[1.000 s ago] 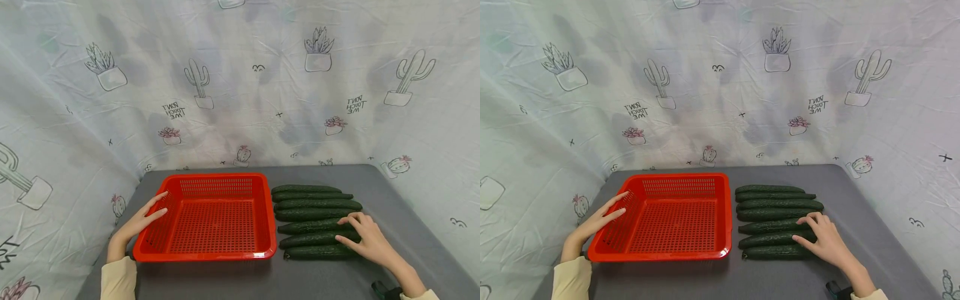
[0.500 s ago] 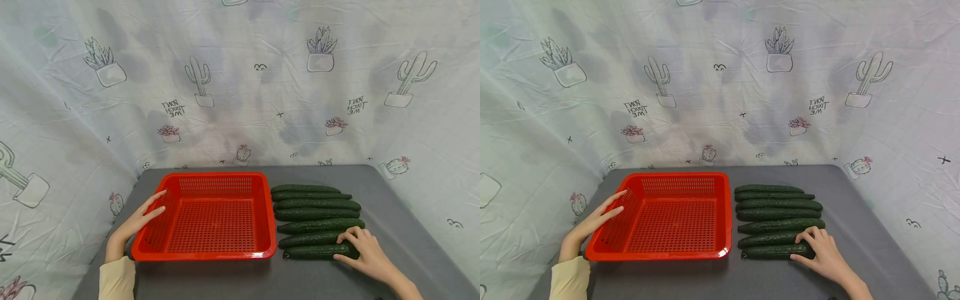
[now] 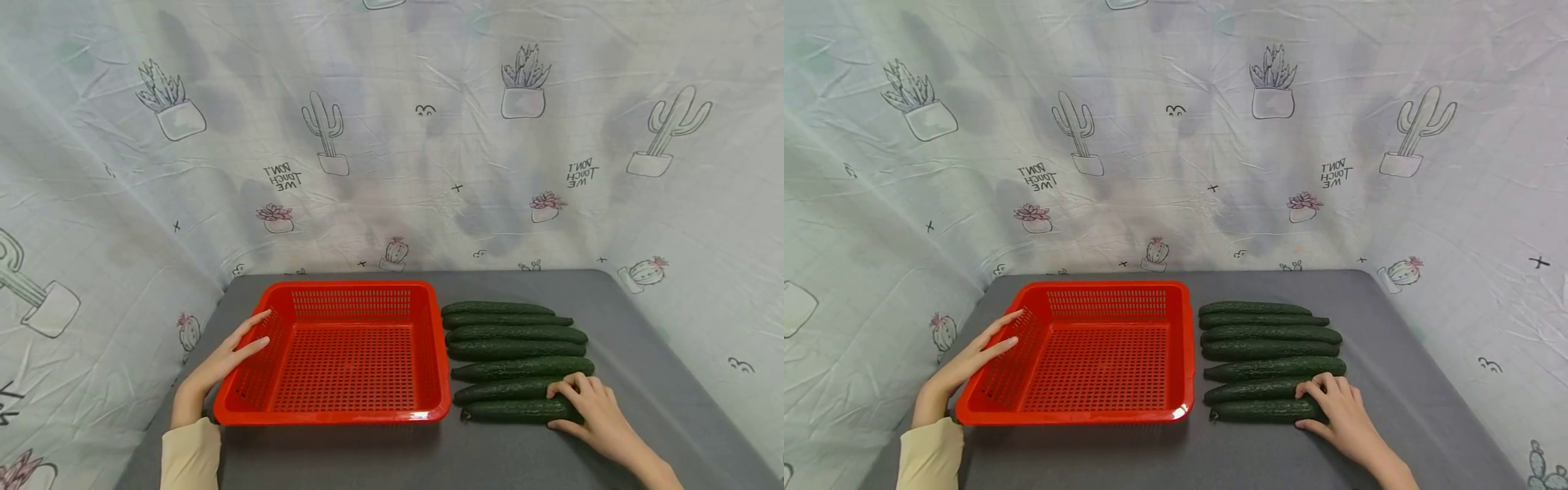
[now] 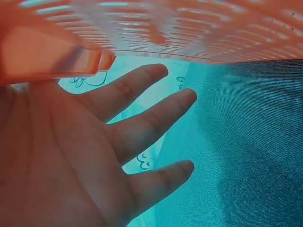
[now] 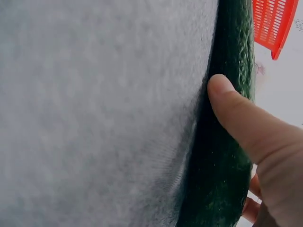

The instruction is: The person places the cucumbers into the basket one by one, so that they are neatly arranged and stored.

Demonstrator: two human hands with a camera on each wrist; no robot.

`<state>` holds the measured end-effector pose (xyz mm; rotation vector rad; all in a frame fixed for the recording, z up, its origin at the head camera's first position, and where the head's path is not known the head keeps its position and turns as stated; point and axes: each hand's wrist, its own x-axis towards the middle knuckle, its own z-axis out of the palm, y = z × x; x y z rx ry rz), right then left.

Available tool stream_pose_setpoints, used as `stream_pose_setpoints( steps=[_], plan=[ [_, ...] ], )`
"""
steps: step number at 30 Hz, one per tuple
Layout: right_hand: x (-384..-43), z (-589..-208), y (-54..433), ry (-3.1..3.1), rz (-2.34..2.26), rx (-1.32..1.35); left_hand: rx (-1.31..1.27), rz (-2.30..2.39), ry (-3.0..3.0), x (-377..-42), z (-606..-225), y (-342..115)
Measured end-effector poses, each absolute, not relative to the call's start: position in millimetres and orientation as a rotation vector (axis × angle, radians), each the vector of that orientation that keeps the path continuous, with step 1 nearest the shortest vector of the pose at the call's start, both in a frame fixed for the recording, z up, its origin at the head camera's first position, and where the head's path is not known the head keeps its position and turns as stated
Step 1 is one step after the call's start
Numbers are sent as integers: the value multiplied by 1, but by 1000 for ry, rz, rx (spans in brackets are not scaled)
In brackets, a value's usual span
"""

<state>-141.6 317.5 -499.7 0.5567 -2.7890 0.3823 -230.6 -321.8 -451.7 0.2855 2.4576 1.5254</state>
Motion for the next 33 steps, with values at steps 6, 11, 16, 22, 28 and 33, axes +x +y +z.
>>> stream_pose_setpoints(
  steps=[6, 11, 16, 22, 28, 33],
  plan=[
    [-137, -501, 316, -2778, 308, 537, 269, 1559, 2424, -230, -451, -322],
    [-134, -500, 316, -2750, 227, 537, 269, 1578, 2405, -231, -452, -322],
    [-131, -496, 315, -2739, 226, 529, 270, 1578, 2407, -230, -453, -323],
    [-132, -486, 314, -2742, 238, 523, 266, 1590, 2395, -230, -453, -322],
    [-138, -471, 313, -2765, 288, 502, 229, 1580, 2416, -228, -451, -320],
    [-146, -455, 313, -2736, 307, 475, 174, 1609, 2382, -228, -450, -317]
  ],
)
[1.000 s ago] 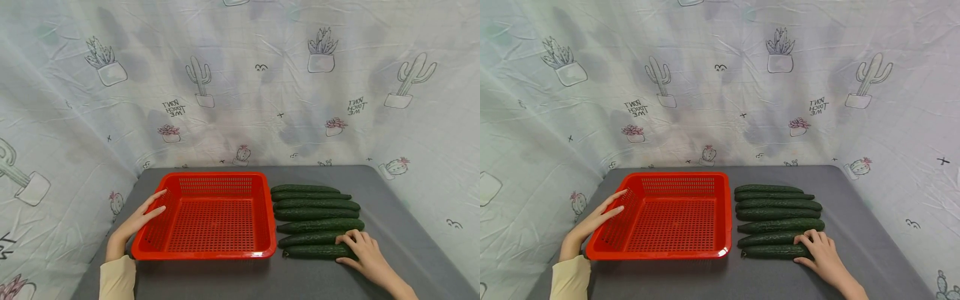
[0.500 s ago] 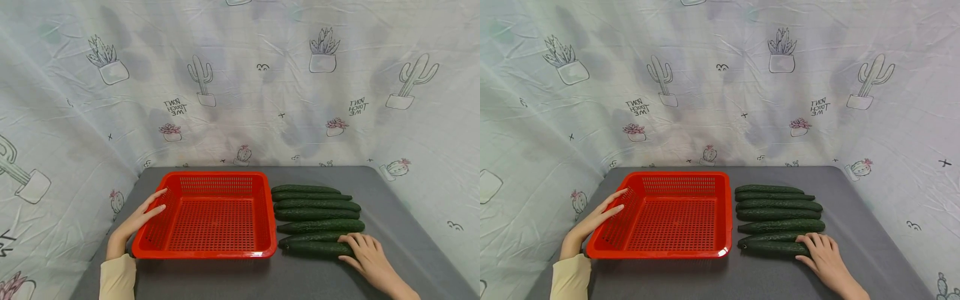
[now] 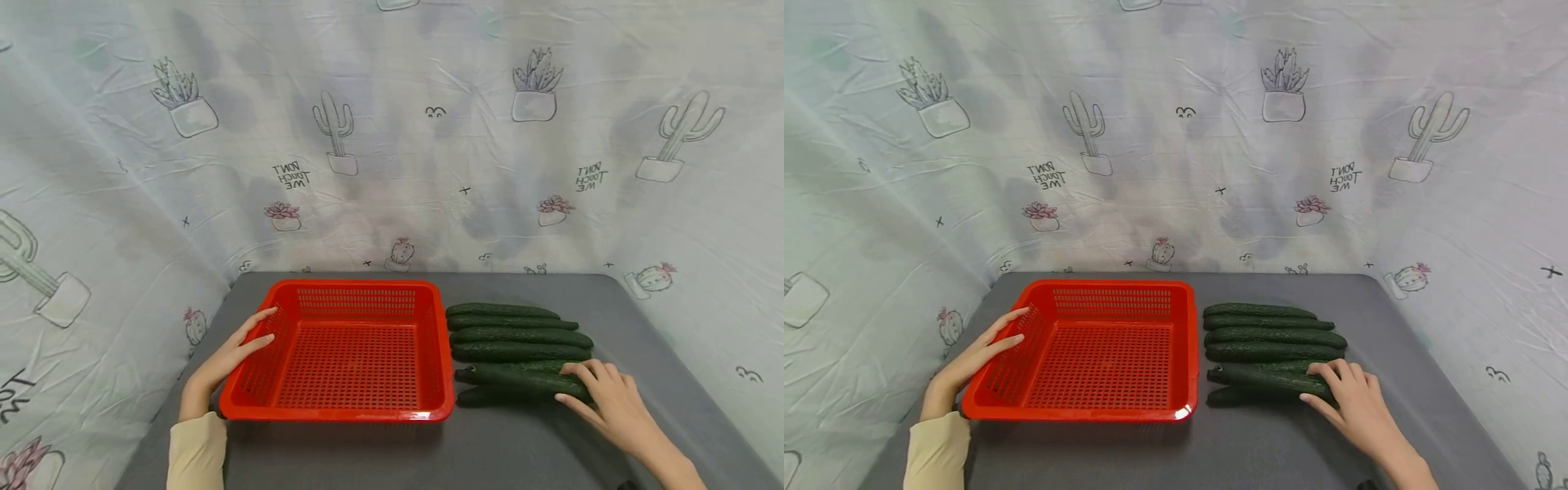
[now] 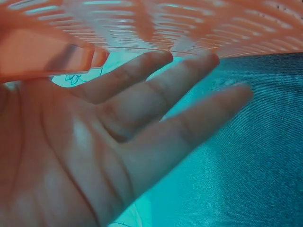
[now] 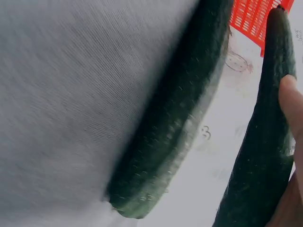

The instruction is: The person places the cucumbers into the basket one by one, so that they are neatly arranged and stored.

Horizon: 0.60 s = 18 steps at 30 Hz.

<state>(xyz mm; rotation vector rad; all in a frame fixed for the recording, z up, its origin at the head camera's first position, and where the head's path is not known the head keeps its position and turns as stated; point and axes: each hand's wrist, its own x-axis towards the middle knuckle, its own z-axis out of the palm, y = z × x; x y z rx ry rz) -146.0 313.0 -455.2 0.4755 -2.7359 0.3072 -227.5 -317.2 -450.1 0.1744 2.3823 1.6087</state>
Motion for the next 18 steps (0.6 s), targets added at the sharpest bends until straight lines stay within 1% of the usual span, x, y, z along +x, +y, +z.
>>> stream_pose_setpoints(
  steps=[8, 18],
  plan=[
    [-163, -434, 307, -2661, 276, 450, 188, 1704, 2297, -227, -451, -320],
    [-189, -409, 285, -2572, 246, 516, 203, 1784, 2231, -229, -451, -316]
  ],
)
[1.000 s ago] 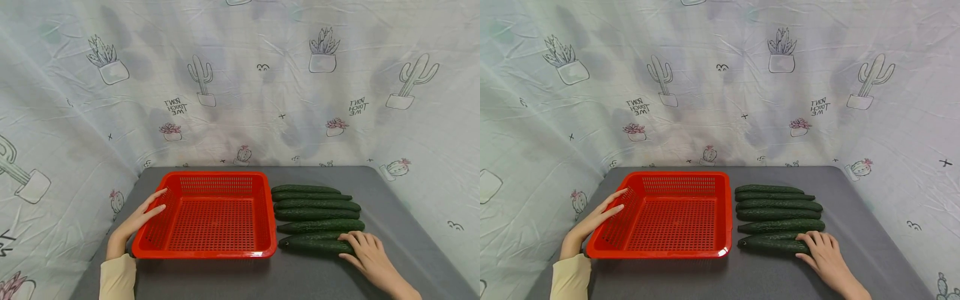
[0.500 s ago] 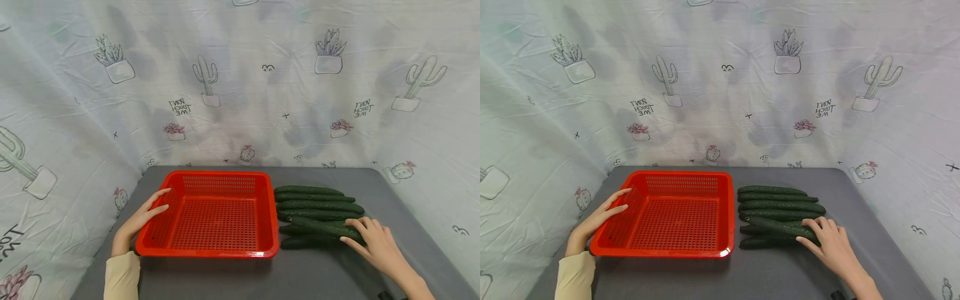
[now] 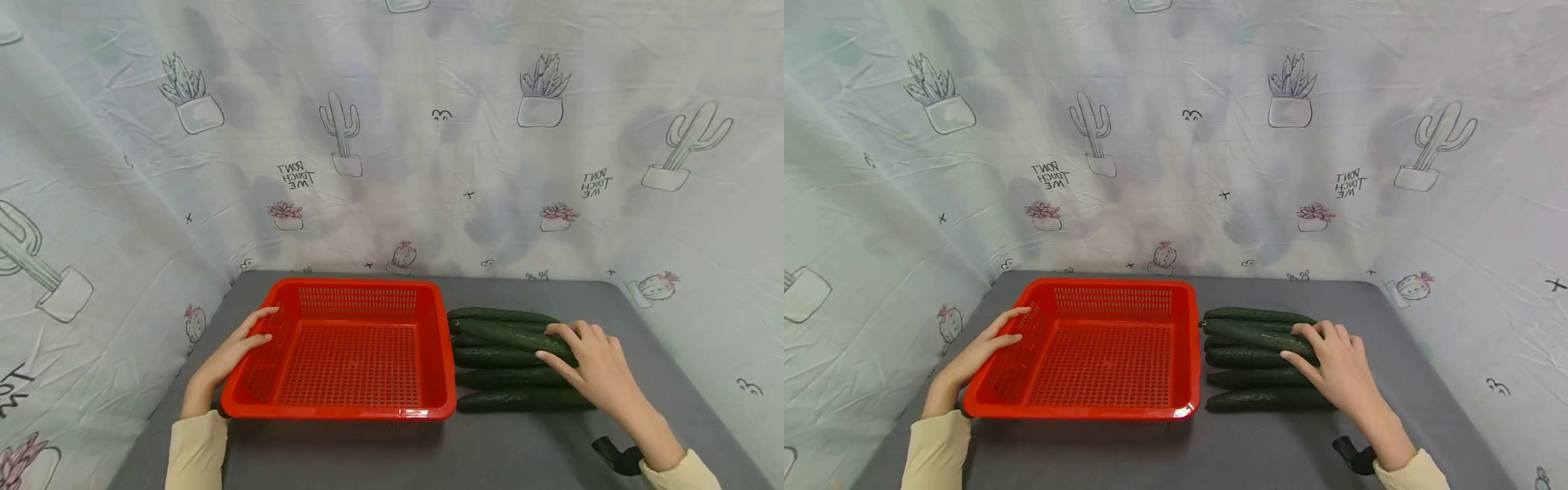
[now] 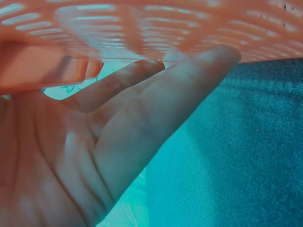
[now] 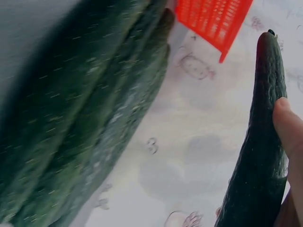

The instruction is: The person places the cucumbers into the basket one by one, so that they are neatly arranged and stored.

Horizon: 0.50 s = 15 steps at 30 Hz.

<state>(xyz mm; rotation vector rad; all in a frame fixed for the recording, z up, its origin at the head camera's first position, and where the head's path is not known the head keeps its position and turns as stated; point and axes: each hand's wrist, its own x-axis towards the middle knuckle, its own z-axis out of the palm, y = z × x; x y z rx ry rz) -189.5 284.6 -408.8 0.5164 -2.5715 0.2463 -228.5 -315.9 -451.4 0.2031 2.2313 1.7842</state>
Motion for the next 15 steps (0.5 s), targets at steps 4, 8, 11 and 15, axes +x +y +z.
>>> stream_pose_setpoints(
  steps=[4, 8, 11, 15],
  plan=[
    [-198, -398, 273, -2593, 270, 532, 209, 1787, 2239, -228, -450, -313],
    [-208, -389, 258, -2581, 265, 591, 208, 1777, 2267, -227, -448, -312],
    [-214, -384, 246, -2570, 245, 629, 200, 1776, 2271, -227, -447, -313],
    [-220, -379, 229, -2575, 246, 637, 200, 1769, 2265, -227, -446, -312]
  ],
)
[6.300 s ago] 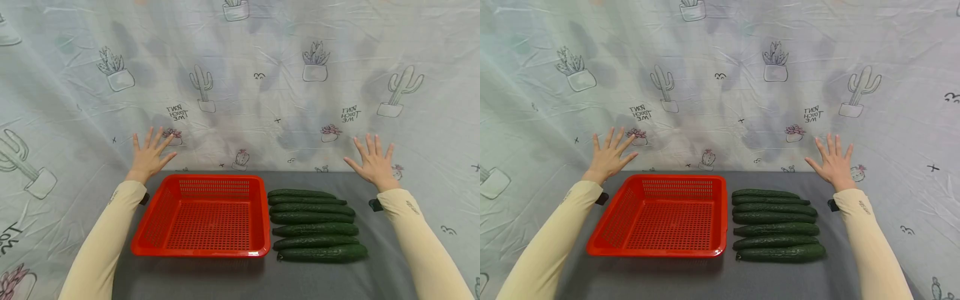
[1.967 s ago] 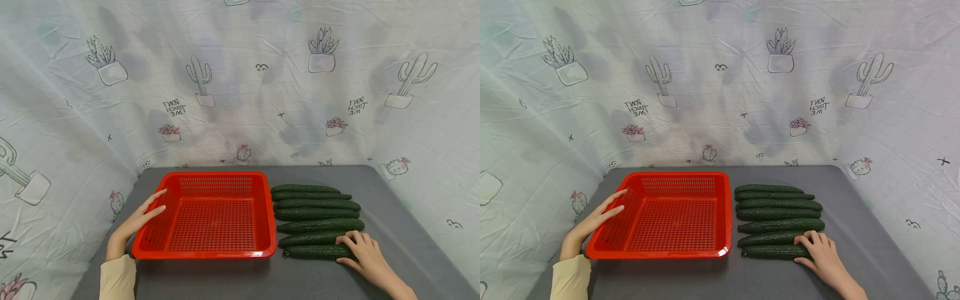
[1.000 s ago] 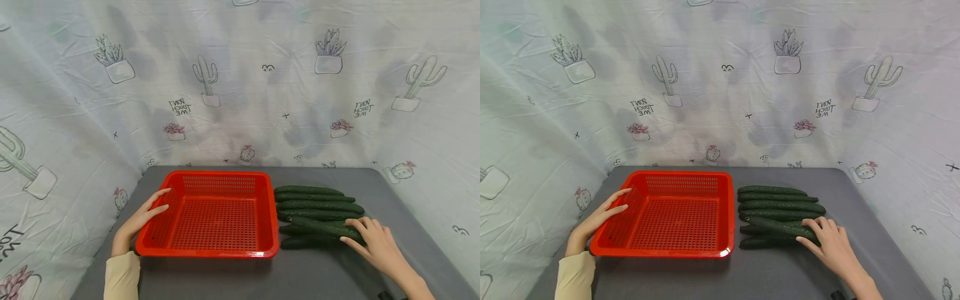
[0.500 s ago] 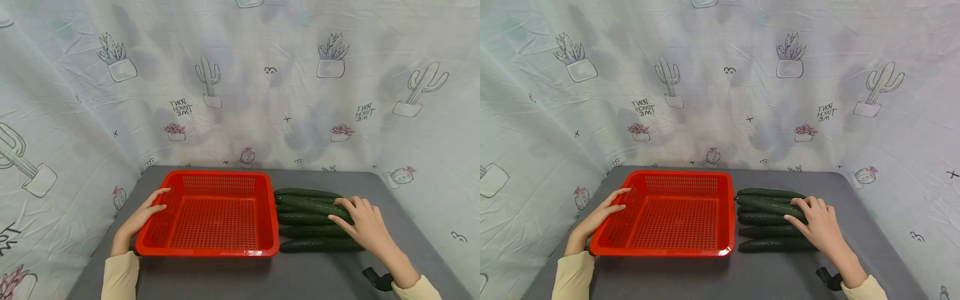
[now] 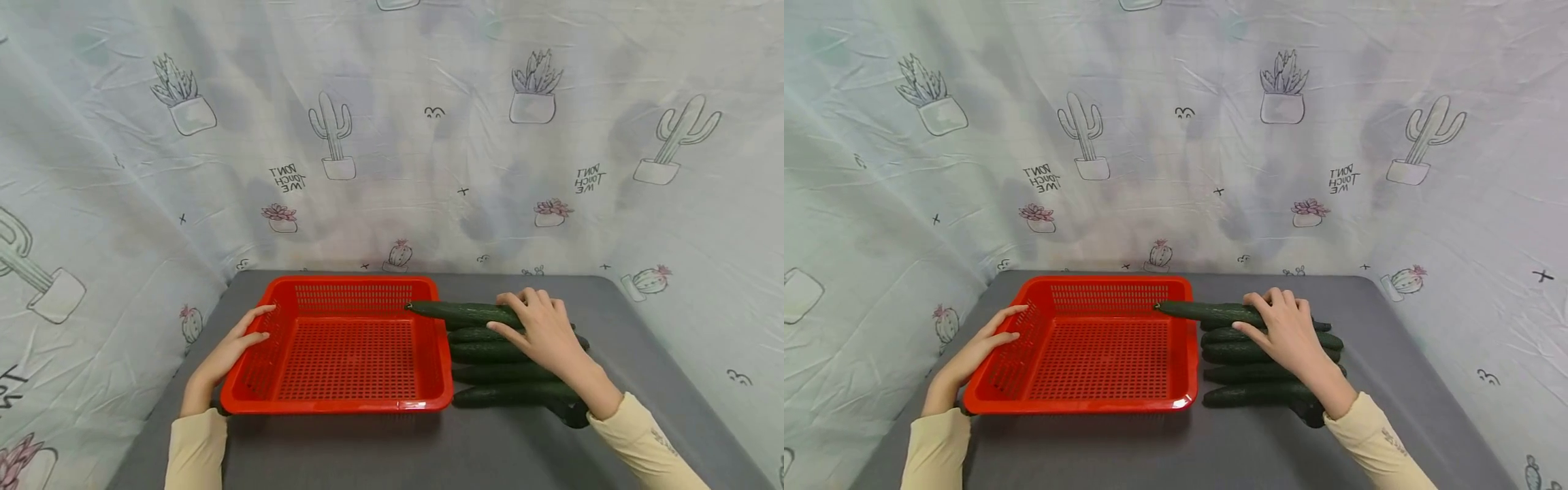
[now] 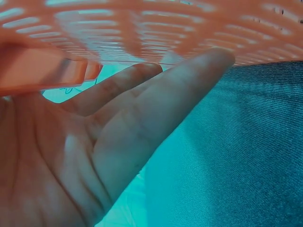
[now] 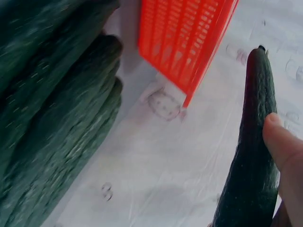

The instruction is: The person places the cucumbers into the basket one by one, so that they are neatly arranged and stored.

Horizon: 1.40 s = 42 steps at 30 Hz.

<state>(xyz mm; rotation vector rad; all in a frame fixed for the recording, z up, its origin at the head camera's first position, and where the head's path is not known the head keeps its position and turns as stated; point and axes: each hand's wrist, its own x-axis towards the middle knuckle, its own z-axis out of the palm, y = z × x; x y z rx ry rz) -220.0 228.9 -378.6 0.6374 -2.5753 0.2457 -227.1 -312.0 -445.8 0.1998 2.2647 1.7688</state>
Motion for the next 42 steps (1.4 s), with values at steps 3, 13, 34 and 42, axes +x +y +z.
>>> stream_pose_setpoints(
  steps=[3, 13, 34, 42],
  plan=[
    [-224, -376, 215, -2586, 258, 634, 198, 1773, 2258, -228, -446, -312],
    [-237, -369, 178, -2638, 274, 662, 188, 1779, 2227, -226, -446, -313],
    [-257, -363, 116, -2783, 307, 673, 201, 1752, 2249, -227, -448, -312],
    [-264, -360, 91, -2838, 305, 669, 192, 1777, 2222, -225, -448, -313]
  ],
)
